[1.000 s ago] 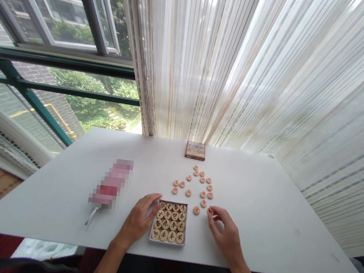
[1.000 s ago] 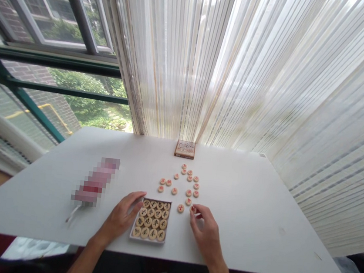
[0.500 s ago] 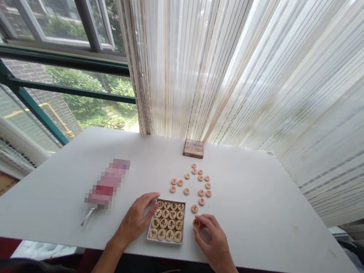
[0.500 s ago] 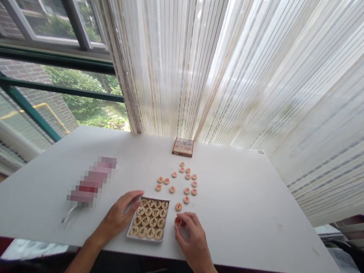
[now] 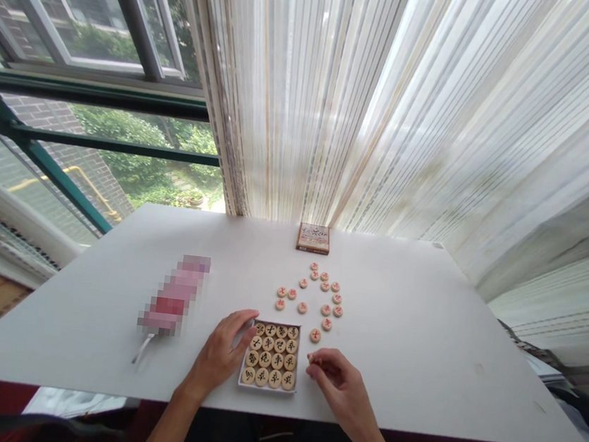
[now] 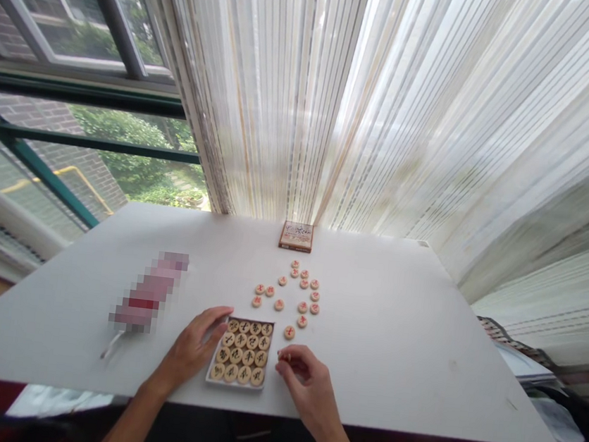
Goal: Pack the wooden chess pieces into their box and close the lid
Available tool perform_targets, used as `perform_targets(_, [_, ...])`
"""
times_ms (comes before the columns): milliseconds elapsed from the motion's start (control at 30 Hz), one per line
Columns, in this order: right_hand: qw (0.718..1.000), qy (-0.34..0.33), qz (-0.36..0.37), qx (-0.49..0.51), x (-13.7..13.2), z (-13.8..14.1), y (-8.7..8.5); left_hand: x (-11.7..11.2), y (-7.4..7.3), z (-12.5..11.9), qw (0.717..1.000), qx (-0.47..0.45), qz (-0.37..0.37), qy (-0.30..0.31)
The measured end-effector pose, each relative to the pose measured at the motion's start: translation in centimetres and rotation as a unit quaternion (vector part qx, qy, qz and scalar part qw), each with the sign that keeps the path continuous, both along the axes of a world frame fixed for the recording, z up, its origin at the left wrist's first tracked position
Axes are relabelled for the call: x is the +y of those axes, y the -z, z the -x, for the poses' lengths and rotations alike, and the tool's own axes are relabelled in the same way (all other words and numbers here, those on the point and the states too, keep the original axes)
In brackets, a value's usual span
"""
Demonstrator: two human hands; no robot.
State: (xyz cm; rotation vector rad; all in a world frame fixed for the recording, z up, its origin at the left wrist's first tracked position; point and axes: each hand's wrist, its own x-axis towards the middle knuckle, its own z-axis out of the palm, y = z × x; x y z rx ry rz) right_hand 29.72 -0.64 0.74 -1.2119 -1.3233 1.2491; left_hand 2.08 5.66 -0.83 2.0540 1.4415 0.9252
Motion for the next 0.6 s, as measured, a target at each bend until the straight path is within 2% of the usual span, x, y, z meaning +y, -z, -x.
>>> perform_targets(167, [0.999, 0.015, 0.032, 0.028, 0.08, 0.13, 0.05, -0.02, 0.05, 0.00, 1.000, 0.003, -0.006, -0.005])
perform_targets(600, [0.999, 0.017, 0.024, 0.025, 0.25, -0.09, 0.61, -0.06, 0.14, -0.01, 1.000, -0.005, -0.015, 0.004])
